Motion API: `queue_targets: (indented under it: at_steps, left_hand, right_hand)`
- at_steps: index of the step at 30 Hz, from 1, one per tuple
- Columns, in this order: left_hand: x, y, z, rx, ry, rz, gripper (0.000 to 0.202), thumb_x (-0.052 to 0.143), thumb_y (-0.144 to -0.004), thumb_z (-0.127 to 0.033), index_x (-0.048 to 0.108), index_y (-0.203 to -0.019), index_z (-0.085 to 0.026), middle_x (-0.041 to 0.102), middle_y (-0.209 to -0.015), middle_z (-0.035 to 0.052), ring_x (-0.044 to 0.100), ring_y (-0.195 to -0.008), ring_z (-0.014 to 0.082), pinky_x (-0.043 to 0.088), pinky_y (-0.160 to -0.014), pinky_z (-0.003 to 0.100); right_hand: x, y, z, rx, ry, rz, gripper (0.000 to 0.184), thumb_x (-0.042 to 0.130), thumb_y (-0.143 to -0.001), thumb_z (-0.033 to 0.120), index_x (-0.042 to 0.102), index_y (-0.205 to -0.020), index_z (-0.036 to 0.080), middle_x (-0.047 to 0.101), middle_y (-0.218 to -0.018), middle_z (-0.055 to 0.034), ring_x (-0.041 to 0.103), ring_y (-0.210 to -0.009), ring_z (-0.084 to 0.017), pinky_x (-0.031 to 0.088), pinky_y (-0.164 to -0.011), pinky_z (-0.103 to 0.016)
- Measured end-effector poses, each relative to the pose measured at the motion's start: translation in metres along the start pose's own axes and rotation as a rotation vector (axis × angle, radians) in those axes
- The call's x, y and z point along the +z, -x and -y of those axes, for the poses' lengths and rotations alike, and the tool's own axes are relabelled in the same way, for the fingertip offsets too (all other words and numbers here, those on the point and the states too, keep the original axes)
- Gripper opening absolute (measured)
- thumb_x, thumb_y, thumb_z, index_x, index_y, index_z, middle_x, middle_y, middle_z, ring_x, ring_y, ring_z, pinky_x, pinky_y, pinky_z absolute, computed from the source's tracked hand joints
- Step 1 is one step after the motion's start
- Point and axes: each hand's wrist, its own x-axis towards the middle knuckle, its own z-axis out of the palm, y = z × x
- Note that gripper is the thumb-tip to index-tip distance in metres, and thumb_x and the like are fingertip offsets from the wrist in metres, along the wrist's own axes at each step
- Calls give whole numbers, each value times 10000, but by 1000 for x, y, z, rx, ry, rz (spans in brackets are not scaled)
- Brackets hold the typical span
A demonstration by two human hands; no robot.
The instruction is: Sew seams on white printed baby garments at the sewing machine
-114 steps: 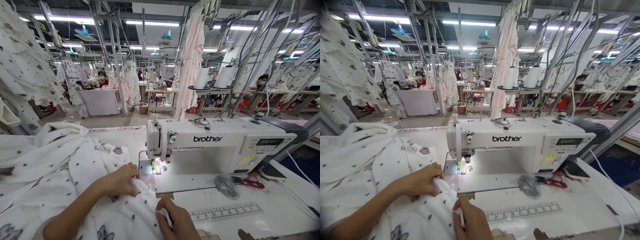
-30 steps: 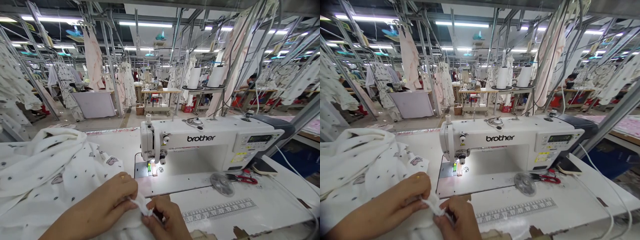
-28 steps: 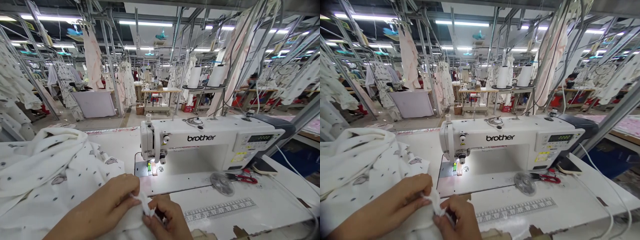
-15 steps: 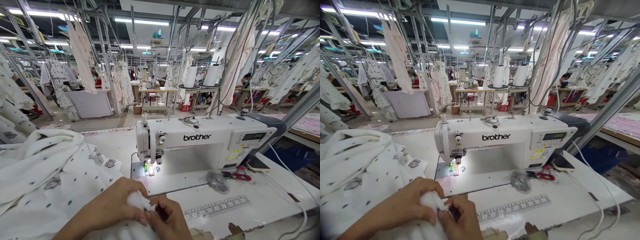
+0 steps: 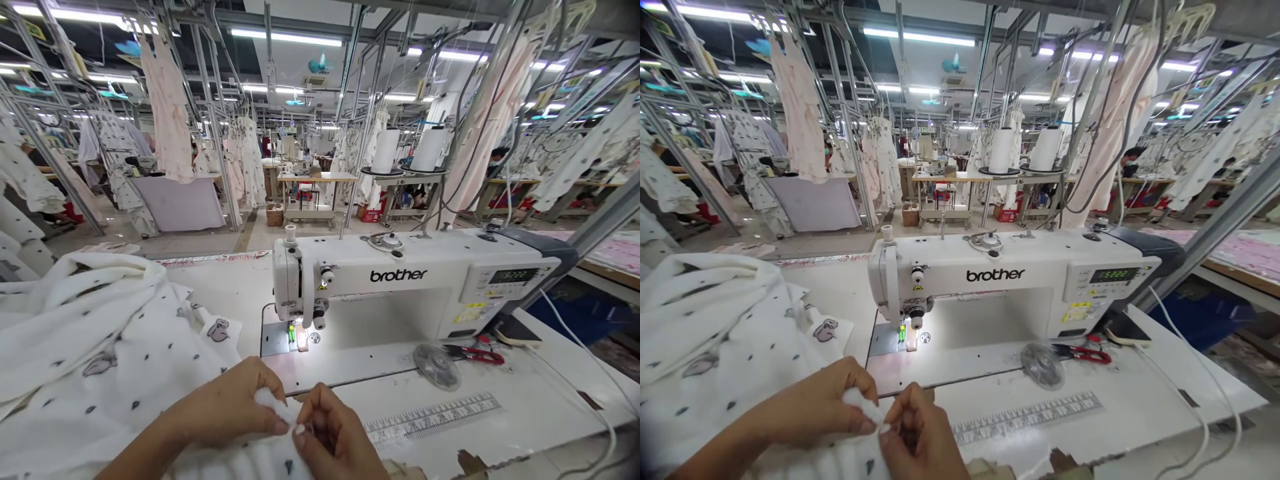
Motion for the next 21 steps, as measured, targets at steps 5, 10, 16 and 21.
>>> queue_targets:
  at_steps: [5, 10, 16, 21]
  left_hand:
    - [-3, -2, -9, 20, 74, 102, 339, 799, -582, -373, 724, -877, -223, 627, -1034, 10, 568, -1027, 265, 425, -911, 309]
    - [-1, -11, -3, 28, 130, 114, 311, 814, -552, -338, 703, -810, -205, 636, -950, -6, 576, -982, 251, 442, -879, 304]
    - [2, -25, 14, -38, 250, 76, 421, 860, -449, -324, 694, -825, -229, 638, -868, -35, 571, -905, 215, 464, -780, 264]
    - [-12, -40, 11, 17, 236, 239, 504, 803, -523, -527, 686, -889, -202, 633, -803, -18, 564, -776, 177, 457, -689, 252]
  right_hand:
    - [-31, -7, 42, -82, 520, 132, 128, 486, -987, 326, 509, -1033, 209, 626, -803, -13, 584, -718, -154, 456, -648, -251]
    - [-52, -42, 48, -982, 1164, 312, 220, 516, -974, 151, 575, -1183, 188, 613, -1274, -128, 606, -1097, -240, 486, -925, -380]
    - [-51, -61, 27, -1151, 1064, 614, 274, 578, -922, 166, 638, -1167, 272, 712, -1095, -35, 686, -843, -162, 558, -778, -245]
    - [-55, -63, 23, -1267, 1014, 518, 188, 531, -940, 95, 662, -1054, 168, 726, -982, -83, 673, -763, -163, 540, -692, -248]
